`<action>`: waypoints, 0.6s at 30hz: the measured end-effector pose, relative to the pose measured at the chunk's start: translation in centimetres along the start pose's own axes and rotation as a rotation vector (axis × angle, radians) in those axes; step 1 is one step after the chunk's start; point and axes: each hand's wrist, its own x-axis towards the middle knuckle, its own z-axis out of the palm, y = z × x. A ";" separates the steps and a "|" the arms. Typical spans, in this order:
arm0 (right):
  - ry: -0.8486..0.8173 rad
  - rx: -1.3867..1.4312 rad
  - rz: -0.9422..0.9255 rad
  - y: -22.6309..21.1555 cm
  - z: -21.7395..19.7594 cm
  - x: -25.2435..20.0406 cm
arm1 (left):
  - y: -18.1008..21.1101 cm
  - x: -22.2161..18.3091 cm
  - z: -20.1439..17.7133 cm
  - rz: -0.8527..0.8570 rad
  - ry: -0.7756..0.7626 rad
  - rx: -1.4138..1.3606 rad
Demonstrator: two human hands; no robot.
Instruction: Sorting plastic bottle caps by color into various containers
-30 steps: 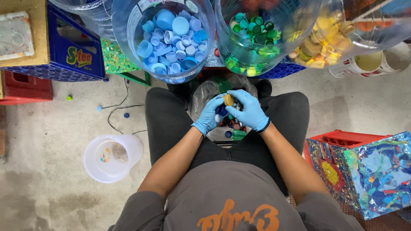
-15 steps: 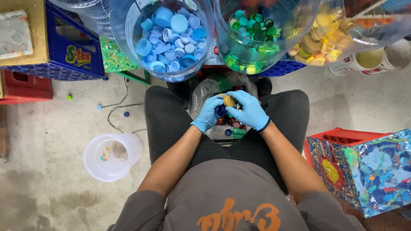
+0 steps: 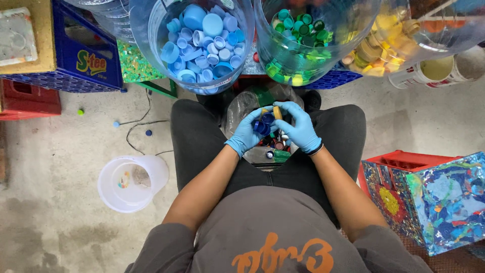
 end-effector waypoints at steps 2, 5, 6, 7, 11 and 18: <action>-0.002 0.134 0.090 -0.6 -0.2 0.2 | -0.3 1.8 -2.0 -0.006 -0.057 -0.001; 0.006 0.315 0.205 -1.3 -0.8 0.3 | -0.3 2.6 -3.3 -0.009 -0.148 0.014; 0.018 0.362 0.230 -1.5 -1.0 0.3 | -0.3 2.6 -3.4 -0.004 -0.183 0.031; 0.024 0.360 0.230 -1.9 -1.0 0.3 | -0.2 2.4 -3.5 -0.009 -0.185 0.035; 0.115 0.192 0.139 -2.4 -2.9 0.2 | 0.2 3.0 -4.2 -0.043 -0.250 0.047; 0.600 -0.449 -0.349 -9.8 -13.7 4.1 | 1.1 2.2 -3.8 -0.078 -0.139 0.090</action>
